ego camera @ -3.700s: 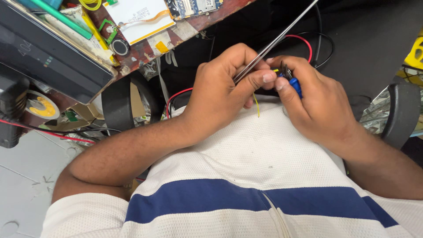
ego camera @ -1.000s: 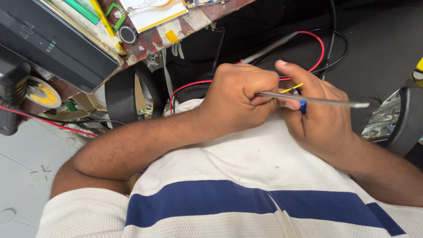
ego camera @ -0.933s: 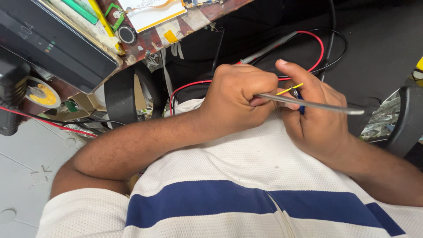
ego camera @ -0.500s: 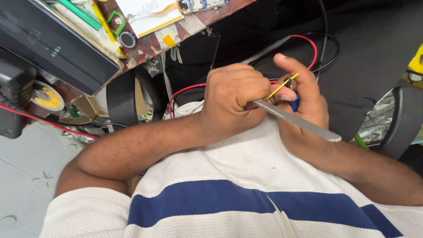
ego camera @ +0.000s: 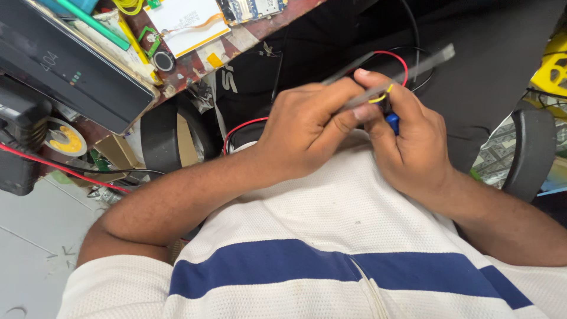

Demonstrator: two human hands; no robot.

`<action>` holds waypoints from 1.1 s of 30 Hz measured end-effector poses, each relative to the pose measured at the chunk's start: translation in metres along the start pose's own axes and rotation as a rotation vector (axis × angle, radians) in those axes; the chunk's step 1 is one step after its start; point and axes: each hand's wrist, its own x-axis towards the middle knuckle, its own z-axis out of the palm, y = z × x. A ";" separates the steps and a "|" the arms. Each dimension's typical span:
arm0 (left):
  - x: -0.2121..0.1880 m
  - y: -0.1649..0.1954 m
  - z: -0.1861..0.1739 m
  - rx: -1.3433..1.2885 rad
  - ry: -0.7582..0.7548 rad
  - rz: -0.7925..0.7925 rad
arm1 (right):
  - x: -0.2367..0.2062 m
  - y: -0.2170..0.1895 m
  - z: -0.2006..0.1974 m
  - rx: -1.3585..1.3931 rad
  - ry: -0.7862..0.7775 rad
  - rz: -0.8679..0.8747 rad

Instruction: The person sits at a cluttered repair workbench and solders a small circuit board. They strip and position a wire, use a soldering iron on the board, hold components with tweezers, and probe the board with multimeter test leads.

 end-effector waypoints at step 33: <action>-0.012 -0.022 -0.041 0.114 -0.086 0.192 | 0.012 -0.013 0.024 -0.275 -0.008 -0.082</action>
